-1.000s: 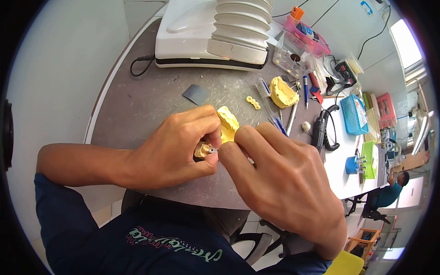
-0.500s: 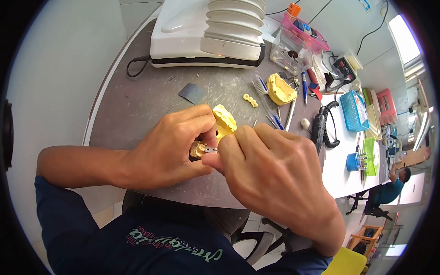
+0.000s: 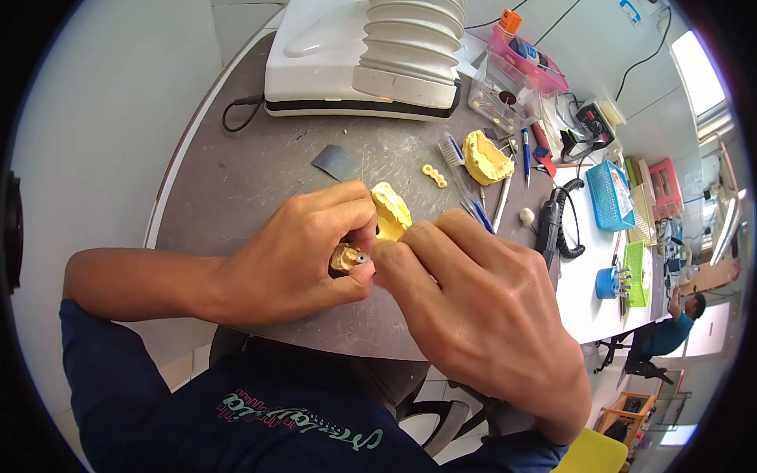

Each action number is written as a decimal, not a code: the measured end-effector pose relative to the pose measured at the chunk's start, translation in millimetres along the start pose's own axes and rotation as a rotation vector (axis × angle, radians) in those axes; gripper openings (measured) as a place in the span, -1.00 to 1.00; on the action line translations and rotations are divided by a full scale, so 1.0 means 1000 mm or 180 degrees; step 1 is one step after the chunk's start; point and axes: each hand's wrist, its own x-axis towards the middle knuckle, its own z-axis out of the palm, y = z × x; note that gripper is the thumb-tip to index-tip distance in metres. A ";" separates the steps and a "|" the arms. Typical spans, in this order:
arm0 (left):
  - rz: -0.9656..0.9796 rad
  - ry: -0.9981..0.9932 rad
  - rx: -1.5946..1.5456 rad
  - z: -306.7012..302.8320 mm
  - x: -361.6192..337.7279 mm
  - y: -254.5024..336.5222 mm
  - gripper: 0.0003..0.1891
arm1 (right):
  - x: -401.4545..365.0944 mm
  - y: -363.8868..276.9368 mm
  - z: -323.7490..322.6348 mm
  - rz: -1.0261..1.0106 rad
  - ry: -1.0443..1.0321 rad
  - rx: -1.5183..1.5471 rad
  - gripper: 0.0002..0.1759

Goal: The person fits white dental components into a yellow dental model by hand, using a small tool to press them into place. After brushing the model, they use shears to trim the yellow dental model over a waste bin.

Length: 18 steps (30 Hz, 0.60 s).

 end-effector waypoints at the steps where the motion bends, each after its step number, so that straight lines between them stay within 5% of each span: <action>1: 0.0011 0.0005 0.0006 0.001 0.000 0.000 -0.76 | -0.001 0.001 0.000 -0.0011 0.0035 0.0038 -0.76; 18: 0.0007 -0.0065 0.0018 0.002 0.001 -0.002 -0.75 | -0.003 -0.003 0.003 0.0131 -0.0058 -0.0036 -0.75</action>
